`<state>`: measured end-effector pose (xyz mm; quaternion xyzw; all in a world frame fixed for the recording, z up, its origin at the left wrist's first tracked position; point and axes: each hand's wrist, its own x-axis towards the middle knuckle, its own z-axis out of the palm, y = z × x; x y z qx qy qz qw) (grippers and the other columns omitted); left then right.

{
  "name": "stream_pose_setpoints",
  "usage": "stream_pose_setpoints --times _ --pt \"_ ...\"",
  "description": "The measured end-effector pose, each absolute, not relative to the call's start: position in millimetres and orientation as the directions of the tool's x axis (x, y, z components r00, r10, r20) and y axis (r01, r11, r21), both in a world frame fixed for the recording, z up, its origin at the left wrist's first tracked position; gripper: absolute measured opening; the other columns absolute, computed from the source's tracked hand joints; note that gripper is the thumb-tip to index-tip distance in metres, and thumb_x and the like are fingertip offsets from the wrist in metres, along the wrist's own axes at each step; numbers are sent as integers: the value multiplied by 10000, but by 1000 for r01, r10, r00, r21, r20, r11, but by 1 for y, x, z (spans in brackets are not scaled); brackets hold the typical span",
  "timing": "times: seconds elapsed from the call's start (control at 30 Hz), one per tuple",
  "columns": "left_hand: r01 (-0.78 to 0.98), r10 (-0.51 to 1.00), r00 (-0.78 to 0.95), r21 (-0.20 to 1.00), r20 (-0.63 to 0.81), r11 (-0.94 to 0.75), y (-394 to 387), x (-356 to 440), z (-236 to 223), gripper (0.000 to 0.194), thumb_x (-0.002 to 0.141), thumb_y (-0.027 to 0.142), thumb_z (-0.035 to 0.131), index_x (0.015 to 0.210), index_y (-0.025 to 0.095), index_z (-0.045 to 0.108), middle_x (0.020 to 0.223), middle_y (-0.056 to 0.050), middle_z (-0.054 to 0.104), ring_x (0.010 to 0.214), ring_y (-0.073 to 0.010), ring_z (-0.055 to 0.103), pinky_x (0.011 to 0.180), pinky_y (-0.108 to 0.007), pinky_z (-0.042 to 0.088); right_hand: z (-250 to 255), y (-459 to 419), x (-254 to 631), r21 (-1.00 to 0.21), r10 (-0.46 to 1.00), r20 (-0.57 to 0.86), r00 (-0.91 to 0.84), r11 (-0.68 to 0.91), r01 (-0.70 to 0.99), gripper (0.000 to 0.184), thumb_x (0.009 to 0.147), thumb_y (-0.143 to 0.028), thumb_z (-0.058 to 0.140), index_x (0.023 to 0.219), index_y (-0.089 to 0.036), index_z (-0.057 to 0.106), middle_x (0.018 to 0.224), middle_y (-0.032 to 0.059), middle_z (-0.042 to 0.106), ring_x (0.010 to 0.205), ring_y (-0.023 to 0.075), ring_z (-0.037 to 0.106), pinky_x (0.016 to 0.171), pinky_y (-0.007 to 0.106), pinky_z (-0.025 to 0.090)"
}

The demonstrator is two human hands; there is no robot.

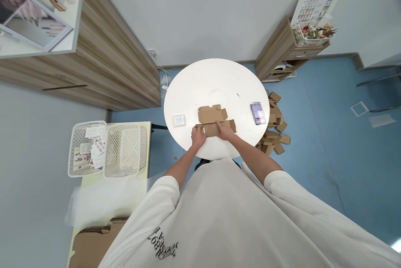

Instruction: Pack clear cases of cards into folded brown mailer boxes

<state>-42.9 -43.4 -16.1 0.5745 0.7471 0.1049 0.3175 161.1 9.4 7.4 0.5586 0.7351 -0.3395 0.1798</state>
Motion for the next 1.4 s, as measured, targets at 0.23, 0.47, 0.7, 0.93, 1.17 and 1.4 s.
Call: stream_pose_setpoints --times 0.23,0.47,0.7,0.93,1.17,1.4 --pt "790 912 -51 542 -407 286 -41 -41 -11 470 887 207 535 1356 205 500 1462 -164 480 1319 -276 524 1053 -415 480 7 11 161 -288 698 -647 -307 149 946 997 899 -358 666 1650 -189 33 1381 203 593 1162 345 623 877 368 489" --pt "794 934 117 597 -337 116 -46 -25 2 717 902 211 534 1557 246 245 1562 -145 380 1328 -283 515 1033 -412 491 7 11 162 -302 700 -640 -316 149 942 1001 901 -366 668 1651 -185 30 1370 208 597 1167 350 621 902 384 487" --pt "769 918 136 624 -374 140 -55 -26 5 544 936 186 488 1459 236 346 1530 -135 415 1330 -253 507 972 -370 523 8 12 162 -298 698 -644 -314 149 943 998 900 -346 662 1653 -191 26 1357 208 601 1154 349 626 908 385 480" --pt "875 876 139 472 -462 110 -51 -27 2 514 926 196 525 1433 249 470 1550 -139 338 1256 -276 562 1032 -392 467 14 14 161 -280 673 -675 -302 144 949 993 913 -342 641 1649 -208 -13 1357 177 603 1162 331 615 907 372 475" --pt "961 849 180 273 -497 -44 -43 -30 8 464 964 194 450 1424 245 493 1276 -142 530 1120 -282 580 935 -400 448 14 18 160 -287 653 -694 -304 137 948 1042 903 -336 658 1643 -204 -64 1384 195 567 1169 333 603 904 377 474" --pt "961 837 275 122 -473 -247 -40 -27 11 319 953 157 443 1213 121 624 1197 -192 564 1157 -314 502 963 -436 376 12 17 160 -287 658 -692 -299 129 949 1060 895 -339 677 1640 -219 -66 1389 200 554 1215 337 578 945 385 454"
